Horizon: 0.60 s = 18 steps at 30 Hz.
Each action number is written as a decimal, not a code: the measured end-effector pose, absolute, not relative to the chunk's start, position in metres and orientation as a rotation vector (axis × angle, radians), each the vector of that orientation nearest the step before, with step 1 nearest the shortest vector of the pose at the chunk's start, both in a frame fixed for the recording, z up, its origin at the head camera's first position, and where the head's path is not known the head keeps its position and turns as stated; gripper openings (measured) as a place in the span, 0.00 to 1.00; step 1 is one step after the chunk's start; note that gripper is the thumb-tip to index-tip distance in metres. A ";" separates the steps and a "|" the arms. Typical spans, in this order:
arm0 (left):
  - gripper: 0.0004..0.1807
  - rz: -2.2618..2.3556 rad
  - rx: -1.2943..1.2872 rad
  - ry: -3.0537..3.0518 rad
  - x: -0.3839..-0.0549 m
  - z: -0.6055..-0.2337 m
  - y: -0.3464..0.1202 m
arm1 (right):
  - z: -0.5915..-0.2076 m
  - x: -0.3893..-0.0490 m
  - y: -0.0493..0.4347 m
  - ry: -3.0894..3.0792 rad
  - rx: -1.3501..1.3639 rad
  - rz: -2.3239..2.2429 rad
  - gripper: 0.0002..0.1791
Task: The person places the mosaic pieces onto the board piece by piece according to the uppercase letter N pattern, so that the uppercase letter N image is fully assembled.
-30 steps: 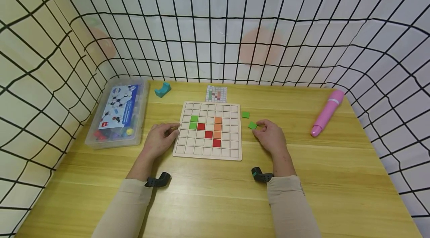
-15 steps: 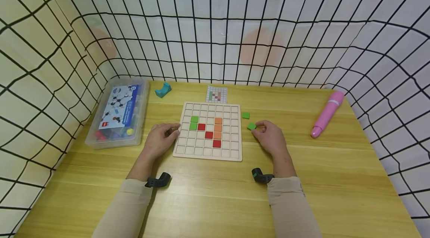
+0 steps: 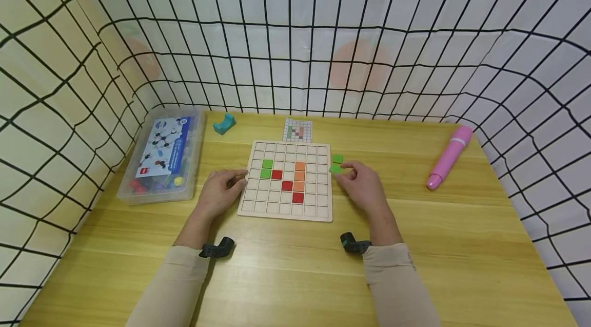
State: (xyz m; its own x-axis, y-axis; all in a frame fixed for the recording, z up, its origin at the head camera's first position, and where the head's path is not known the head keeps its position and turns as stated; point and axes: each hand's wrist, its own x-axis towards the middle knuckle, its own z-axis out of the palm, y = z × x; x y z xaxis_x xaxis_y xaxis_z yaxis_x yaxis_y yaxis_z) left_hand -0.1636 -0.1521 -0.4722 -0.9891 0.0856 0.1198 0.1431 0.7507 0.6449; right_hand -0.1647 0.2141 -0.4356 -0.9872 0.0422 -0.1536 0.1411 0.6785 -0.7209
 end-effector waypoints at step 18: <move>0.18 -1.065 -0.180 -2.859 -0.164 -0.473 -0.152 | -0.429 -0.160 0.162 2.743 -0.048 -1.152 0.17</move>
